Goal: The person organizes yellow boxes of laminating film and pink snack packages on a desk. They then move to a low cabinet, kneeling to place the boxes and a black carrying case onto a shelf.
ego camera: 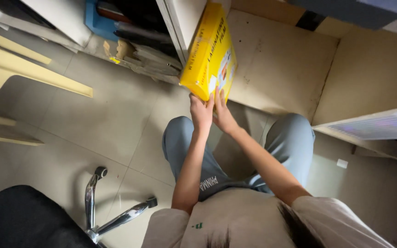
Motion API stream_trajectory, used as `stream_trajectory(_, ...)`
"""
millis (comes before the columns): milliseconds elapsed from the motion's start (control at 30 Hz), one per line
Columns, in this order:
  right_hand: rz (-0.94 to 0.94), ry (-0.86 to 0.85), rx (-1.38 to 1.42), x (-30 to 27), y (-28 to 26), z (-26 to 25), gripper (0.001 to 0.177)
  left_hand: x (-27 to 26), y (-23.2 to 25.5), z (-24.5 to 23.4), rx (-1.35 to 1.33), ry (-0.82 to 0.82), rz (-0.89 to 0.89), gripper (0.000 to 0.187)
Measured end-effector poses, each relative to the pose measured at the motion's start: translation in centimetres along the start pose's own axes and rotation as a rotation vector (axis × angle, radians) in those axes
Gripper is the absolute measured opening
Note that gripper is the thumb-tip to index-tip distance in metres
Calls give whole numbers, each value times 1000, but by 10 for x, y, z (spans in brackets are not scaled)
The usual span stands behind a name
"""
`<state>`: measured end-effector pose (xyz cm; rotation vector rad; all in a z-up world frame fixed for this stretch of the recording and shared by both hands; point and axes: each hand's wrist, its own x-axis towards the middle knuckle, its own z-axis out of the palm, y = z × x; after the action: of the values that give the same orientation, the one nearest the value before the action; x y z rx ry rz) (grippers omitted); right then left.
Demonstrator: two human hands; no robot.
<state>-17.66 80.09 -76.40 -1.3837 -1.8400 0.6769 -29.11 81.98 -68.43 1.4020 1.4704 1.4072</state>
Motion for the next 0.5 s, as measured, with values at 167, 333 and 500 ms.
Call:
stream_trajectory(167,107,119,-3,16,4,-4,89,-4,0,11,179,-28,60,57)
stream_trajectory(333,-23,179,2,43,21,-14,89,23,-17,29,303,-43,85,60)
stream_trajectory(500,-31,156,-26,73,22,-20,98,52,-21,34,435,-101,46,63)
